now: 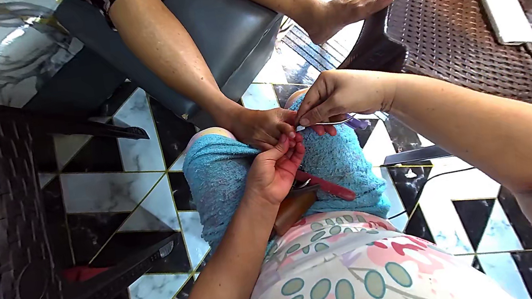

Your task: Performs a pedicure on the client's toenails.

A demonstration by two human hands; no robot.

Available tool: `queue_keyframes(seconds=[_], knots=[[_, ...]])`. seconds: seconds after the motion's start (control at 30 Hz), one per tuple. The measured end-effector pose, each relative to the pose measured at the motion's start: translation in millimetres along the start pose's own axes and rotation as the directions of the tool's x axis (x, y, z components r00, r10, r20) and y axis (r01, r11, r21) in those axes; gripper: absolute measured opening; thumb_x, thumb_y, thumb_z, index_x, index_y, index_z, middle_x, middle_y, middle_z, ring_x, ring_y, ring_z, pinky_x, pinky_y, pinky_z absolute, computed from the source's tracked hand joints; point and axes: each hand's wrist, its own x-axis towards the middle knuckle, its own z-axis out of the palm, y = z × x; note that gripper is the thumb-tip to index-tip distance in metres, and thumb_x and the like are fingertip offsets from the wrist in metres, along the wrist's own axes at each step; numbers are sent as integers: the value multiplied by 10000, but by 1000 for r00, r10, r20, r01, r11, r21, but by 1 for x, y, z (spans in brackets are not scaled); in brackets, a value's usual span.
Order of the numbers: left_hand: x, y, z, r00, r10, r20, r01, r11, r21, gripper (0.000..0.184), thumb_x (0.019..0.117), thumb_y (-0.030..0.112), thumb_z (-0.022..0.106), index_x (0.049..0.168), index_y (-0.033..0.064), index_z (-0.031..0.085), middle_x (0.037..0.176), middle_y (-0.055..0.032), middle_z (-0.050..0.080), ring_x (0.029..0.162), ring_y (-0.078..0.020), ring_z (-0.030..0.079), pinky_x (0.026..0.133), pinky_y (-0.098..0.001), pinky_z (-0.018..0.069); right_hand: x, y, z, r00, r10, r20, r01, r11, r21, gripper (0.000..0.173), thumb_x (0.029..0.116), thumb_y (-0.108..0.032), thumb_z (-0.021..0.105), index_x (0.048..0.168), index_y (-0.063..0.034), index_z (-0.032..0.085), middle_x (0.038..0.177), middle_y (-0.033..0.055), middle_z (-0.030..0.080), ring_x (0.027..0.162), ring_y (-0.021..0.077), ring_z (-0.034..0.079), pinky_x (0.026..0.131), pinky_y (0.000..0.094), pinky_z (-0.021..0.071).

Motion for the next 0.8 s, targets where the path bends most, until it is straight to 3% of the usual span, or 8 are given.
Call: queue_keyframes(seconds=[0.23, 0.6, 0.8], knots=[[1, -1, 1, 1000, 9, -18, -9, 1000, 9, 219, 1057, 48, 460, 952, 26, 651, 883, -92, 682, 815, -178, 699, 836, -304, 596, 1, 7, 2, 1000, -4, -18, 5, 998, 68, 160, 1019, -41, 602, 991, 29, 743, 698, 56, 701, 509, 55, 596, 461, 174, 468], [0, -1, 3, 999, 11, -37, -11, 1000, -1, 206, 1056, 50, 464, 960, 31, 645, 890, -96, 685, 816, -181, 705, 826, -299, 601, -1, 12, 8, 995, -75, -68, 76, 997, 8, 151, 1017, -38, 609, 997, 32, 741, 665, 32, 656, 521, 48, 571, 490, 174, 473], [0, -1, 3, 999, 24, -33, -23, 1000, 10, 201, 1055, 43, 461, 961, 33, 639, 880, -91, 677, 814, -181, 700, 835, -309, 599, -1, 9, 8, 997, -41, -63, 43, 999, 34, 153, 1018, -58, 618, 1009, 30, 743, 708, 58, 703, 516, 61, 594, 470, 181, 465]])
